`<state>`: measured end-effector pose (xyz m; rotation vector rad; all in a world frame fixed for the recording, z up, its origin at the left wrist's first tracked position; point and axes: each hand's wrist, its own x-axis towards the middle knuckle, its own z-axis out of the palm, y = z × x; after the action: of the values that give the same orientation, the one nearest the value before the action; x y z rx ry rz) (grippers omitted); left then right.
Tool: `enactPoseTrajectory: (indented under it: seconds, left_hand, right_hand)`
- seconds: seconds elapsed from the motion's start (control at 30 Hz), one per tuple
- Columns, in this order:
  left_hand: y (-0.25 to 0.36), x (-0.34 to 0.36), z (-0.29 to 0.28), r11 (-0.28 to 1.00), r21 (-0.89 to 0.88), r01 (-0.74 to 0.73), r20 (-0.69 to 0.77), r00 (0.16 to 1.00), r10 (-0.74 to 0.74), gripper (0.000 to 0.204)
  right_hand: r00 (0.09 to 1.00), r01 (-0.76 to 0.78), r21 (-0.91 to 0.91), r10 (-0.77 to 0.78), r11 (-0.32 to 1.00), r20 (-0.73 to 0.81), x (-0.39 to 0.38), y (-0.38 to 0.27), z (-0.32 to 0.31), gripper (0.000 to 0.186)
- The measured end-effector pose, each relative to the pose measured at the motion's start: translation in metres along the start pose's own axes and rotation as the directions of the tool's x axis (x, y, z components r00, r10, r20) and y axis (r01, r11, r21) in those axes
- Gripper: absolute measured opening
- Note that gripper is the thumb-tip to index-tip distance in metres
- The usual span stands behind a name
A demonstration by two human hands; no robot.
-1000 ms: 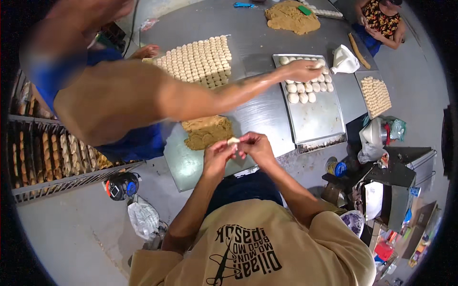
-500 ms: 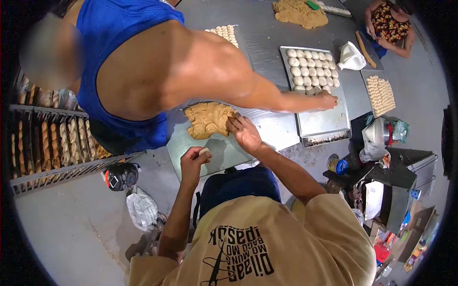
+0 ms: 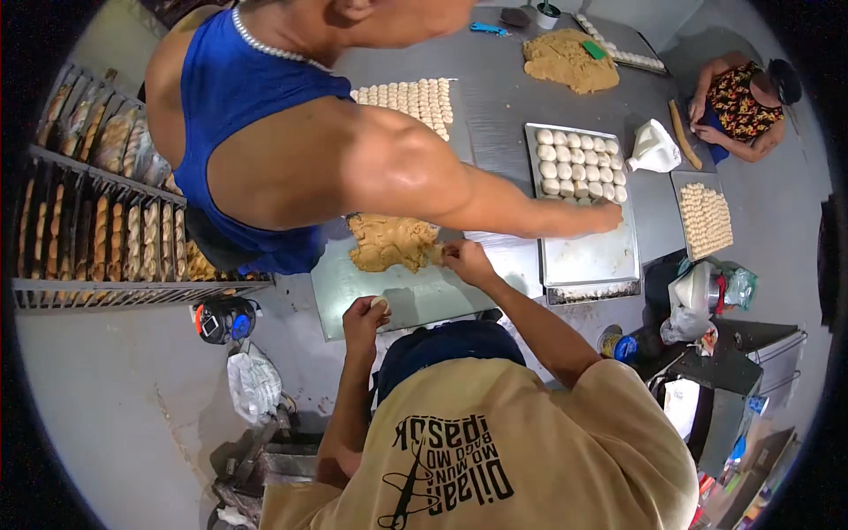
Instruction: The person fills dough rounds with paste filling by hand, pinches them closed to shape buns, and places the shaped dough balls onto a metal tray.
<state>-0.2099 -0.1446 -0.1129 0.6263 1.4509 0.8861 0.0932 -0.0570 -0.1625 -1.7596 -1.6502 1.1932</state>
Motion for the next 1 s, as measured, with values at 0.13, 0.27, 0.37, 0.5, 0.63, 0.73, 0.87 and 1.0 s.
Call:
enactPoseTrajectory:
  seconds: [0.13, 0.27, 0.37, 0.5, 0.63, 0.73, 0.87, 1.0]
  left_hand:
    - [-0.010, -0.006, 0.016, 0.999, -0.005, 0.045, -0.022, 0.999, -0.045, 0.021]
    - [-0.010, -0.007, 0.023, 1.000, 0.014, -0.005, -0.021, 1.000, 0.006, 0.021]
    - [-0.010, -0.008, 0.024, 1.000, 0.019, -0.016, -0.031, 0.999, 0.017, 0.019]
    - [-0.011, -0.012, 0.020, 0.999, 0.023, -0.028, -0.020, 0.999, 0.029, 0.019]
    - [-0.020, -0.010, 0.003, 0.999, 0.027, -0.030, -0.043, 0.999, 0.031, 0.020]
    - [-0.021, -0.006, 0.002, 0.997, 0.080, -0.014, -0.061, 0.998, 0.019, 0.021]
    - [-0.019, -0.006, 0.007, 0.998, 0.070, 0.000, -0.016, 1.000, 0.001, 0.022]
    - [-0.010, 0.002, 0.019, 0.998, 0.061, -0.003, 0.013, 1.000, 0.002, 0.022]
  right_hand:
    - [0.989, 0.087, -0.201, -0.109, 0.976, -0.104, 0.003, 0.006, 0.027, 0.028]
    - [0.904, 0.338, -0.345, -0.404, 0.875, -0.139, -0.028, -0.016, 0.018, 0.050]
    - [0.817, 0.461, -0.460, -0.566, 0.759, -0.115, -0.028, -0.012, 0.034, 0.058]
    - [0.817, 0.523, -0.428, -0.577, 0.737, 0.003, -0.021, -0.004, 0.039, 0.056]
    - [0.737, 0.597, -0.541, -0.671, 0.592, 0.080, -0.014, -0.006, 0.044, 0.045]
    - [0.756, 0.605, -0.596, -0.615, 0.528, 0.223, -0.008, -0.006, 0.042, 0.044]
    - [0.778, 0.617, -0.569, -0.530, 0.543, 0.338, -0.005, -0.010, 0.030, 0.032]
    - [0.995, -0.091, 0.366, 0.074, 0.926, 0.061, -0.012, 0.025, -0.010, 0.025]
